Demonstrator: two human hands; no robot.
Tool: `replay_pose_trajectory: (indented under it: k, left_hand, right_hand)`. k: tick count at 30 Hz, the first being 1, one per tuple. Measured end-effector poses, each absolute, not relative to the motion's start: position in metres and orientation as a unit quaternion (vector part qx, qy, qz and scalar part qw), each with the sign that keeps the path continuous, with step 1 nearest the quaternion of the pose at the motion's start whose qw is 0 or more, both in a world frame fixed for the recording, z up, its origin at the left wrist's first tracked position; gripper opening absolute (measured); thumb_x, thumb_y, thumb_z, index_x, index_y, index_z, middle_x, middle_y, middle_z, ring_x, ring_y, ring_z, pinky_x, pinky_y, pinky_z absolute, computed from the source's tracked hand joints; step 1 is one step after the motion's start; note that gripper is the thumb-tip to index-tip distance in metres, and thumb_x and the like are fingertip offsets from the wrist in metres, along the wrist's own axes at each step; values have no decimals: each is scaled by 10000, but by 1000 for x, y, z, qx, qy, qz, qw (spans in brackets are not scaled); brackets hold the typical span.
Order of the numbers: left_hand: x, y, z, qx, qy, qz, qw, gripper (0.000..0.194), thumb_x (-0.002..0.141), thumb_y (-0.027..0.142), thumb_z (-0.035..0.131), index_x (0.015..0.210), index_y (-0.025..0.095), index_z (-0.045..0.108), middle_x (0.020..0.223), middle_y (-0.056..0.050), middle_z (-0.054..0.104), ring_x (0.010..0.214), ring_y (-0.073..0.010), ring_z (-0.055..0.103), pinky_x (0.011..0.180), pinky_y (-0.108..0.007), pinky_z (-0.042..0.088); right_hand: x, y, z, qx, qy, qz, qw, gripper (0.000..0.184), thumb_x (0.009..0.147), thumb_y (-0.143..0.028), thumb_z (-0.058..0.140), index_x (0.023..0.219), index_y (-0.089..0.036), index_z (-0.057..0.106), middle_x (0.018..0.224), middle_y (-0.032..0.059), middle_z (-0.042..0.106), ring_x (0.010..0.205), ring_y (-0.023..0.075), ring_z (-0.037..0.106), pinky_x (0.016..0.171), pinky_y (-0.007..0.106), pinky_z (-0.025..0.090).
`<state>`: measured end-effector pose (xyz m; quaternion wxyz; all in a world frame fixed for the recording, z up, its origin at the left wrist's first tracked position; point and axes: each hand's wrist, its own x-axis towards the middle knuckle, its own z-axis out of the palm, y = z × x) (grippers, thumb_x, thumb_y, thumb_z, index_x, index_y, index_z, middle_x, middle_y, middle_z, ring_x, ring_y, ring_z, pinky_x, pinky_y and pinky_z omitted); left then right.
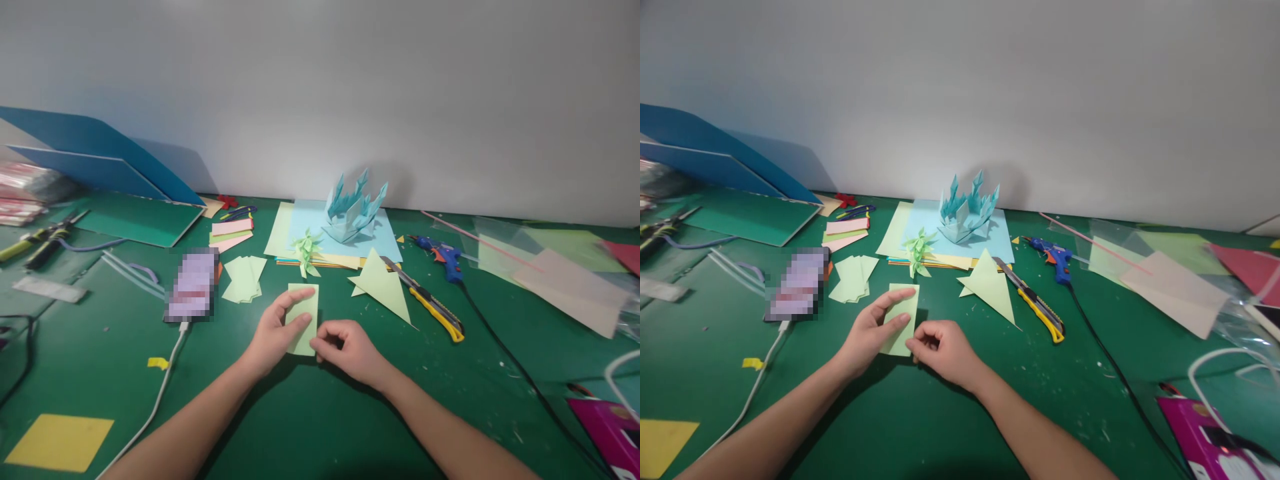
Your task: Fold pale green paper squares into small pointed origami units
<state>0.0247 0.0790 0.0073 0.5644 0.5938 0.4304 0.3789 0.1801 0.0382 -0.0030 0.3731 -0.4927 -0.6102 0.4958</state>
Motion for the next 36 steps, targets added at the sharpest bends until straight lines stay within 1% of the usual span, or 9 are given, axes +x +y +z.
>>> replay_pose_trajectory:
  k: [7,11,14,17,21,25,29,32,36]
  left_hand:
    - [21,85,10,563,461,386,568,432,713,281,627,1129,188,553,1256,-76,560,1173,-220,484,947,-329,397]
    - [17,89,11,600,462,349,553,337,688,230,623,1007,200,517,1108,-44,558,962,-186,557,794,-292,456]
    - [19,87,8,637,439,315,550,339,677,207,608,956,217,415,921,5,526,724,-129,549,618,-249,459]
    - [23,83,6,648,443,251,567,372,709,215,577,970,229,313,769,53,481,546,-93,477,487,-217,406]
    - [25,78,8,701,448,218,510,395,717,188,565,1002,214,292,739,55,490,540,-93,475,507,-219,386]
    - [19,76,12,747,431,197,466,403,705,149,549,1037,193,325,759,27,531,530,-102,483,511,-236,388]
    - [15,76,10,770,390,187,469,485,723,116,520,1136,192,279,877,-29,571,639,-135,555,590,-270,435]
    - [13,77,3,756,396,235,465,496,705,126,564,1103,196,276,1037,-83,525,801,-159,575,685,-300,467]
    - [8,79,-3,712,420,279,489,381,726,142,575,1023,212,346,1074,-67,479,749,-122,562,634,-275,492]
  right_hand:
    - [175,30,-2,-429,-705,444,349,240,784,-309,584,573,-197,608,502,-13,593,456,105,485,483,218,392]
    - [178,31,-2,-430,-715,330,442,226,821,-279,557,615,-214,625,524,-7,590,497,124,501,540,250,420]
    - [186,39,-8,-502,-648,247,516,101,823,-258,565,829,-222,659,768,35,648,622,148,550,616,285,467]
    - [192,46,-15,-520,-659,201,504,283,807,-257,592,1088,-264,621,1065,78,612,963,223,567,747,340,486]
    - [192,47,-21,-510,-698,199,462,409,821,-259,584,1227,-288,541,1188,82,574,1091,243,531,887,399,454]
    - [187,44,-20,-498,-718,185,450,373,840,-244,560,1211,-284,556,1131,75,618,1041,237,559,905,408,444]
    - [185,44,-19,-501,-718,183,446,366,842,-247,557,1206,-281,552,1087,72,637,999,239,571,872,407,457]
    - [185,43,-17,-500,-715,179,454,257,839,-209,551,1084,-264,604,1038,69,641,977,231,575,865,402,454]
    - [185,43,-14,-509,-705,153,470,73,814,-188,577,851,-232,621,939,69,629,917,226,574,820,388,456]
